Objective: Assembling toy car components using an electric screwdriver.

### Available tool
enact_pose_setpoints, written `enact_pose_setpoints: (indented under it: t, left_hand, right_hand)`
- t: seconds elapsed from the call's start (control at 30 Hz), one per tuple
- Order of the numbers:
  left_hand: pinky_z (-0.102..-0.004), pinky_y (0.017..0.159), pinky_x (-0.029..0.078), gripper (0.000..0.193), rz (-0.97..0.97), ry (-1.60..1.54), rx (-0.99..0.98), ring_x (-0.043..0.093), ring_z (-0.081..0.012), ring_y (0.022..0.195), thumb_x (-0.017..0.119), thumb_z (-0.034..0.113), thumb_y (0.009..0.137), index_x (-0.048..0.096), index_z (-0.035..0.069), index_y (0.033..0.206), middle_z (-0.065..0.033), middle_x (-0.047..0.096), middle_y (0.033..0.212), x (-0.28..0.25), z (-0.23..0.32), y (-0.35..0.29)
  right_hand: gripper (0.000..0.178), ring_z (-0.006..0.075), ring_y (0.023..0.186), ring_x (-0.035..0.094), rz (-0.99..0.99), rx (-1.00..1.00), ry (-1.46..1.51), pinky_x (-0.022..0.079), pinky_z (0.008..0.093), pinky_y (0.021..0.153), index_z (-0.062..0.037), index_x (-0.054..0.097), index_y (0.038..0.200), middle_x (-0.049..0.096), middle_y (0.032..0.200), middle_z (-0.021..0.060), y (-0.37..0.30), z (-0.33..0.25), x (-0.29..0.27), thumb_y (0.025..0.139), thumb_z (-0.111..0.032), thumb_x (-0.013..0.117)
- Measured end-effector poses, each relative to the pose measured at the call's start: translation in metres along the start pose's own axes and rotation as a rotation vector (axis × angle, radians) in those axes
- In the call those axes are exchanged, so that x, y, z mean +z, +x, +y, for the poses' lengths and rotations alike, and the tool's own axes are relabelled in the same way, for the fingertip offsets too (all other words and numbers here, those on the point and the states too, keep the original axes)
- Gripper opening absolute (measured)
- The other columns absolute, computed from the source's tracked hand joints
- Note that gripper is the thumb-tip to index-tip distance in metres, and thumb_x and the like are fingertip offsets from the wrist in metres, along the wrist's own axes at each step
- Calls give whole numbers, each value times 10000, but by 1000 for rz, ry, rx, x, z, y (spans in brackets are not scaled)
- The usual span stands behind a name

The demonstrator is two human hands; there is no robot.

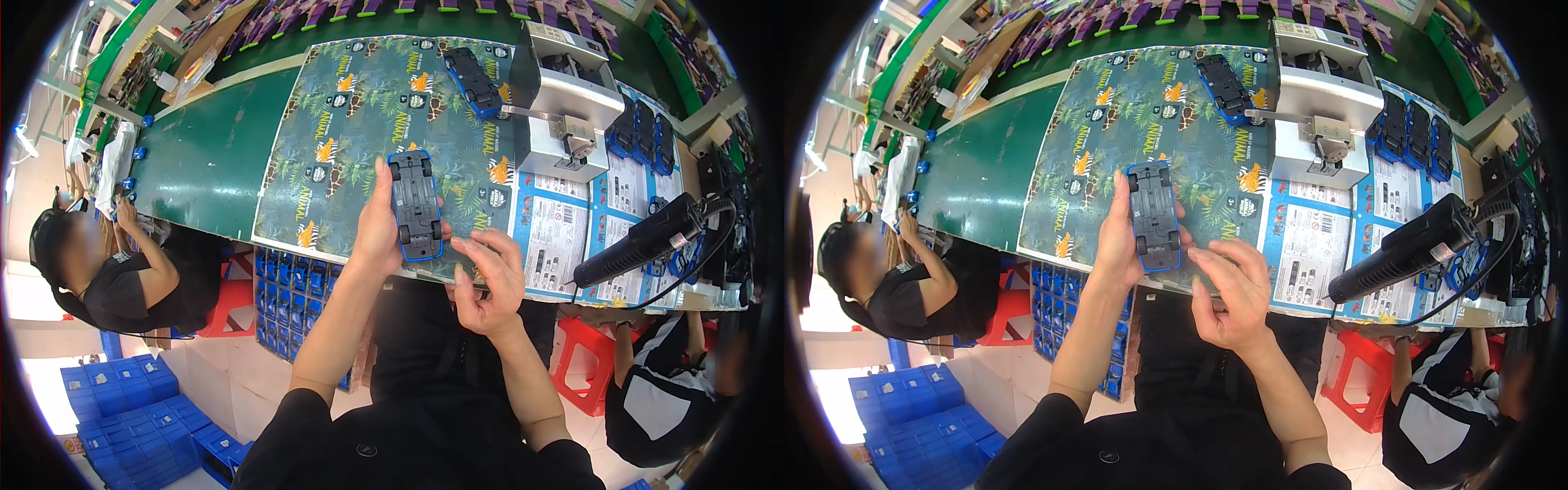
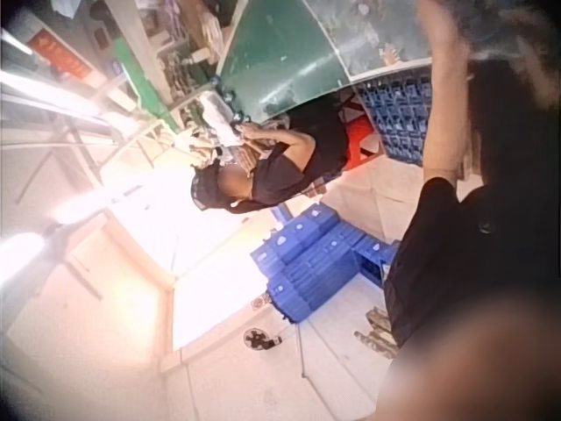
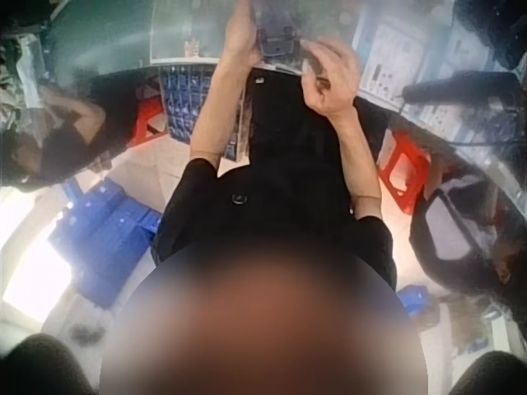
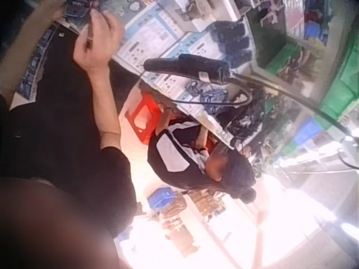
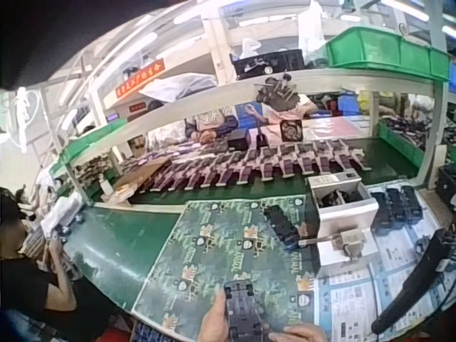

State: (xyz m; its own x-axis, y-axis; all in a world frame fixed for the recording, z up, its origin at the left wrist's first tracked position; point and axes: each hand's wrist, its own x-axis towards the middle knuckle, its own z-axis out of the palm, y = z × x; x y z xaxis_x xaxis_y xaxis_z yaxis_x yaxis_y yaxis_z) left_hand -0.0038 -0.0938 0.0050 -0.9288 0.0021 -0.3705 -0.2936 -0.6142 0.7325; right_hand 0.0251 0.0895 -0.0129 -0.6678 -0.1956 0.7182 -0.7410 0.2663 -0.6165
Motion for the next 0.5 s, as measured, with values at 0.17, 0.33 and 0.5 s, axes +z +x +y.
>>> enact_pose_setpoints:
  t: [0.17,0.33,0.5]
  left_hand:
    - [-448,635,596,719,-12,-36,3,695,-287,671,308,706,949,548,58,1148,-115,654,880,-6,2,-6]
    - [-401,589,581,778,-119,-80,-28,688,-279,645,316,697,950,547,1,1210,-131,666,891,-48,13,-41]
    - [-374,581,557,732,574,192,133,648,-235,610,376,686,947,599,14,1135,-99,663,833,-195,30,-154]
  right_hand:
    - [375,314,1006,624,-4,-2,8,485,442,901,15,652,1070,713,1024,108,-2,-3,3,695,26,648]
    - [390,344,1017,615,-38,98,-59,481,434,921,42,646,1091,684,1050,159,-12,-2,-1,702,42,632]
    - [373,344,1160,547,-5,135,54,465,427,990,108,551,1214,627,1149,226,-18,2,-5,843,77,547]
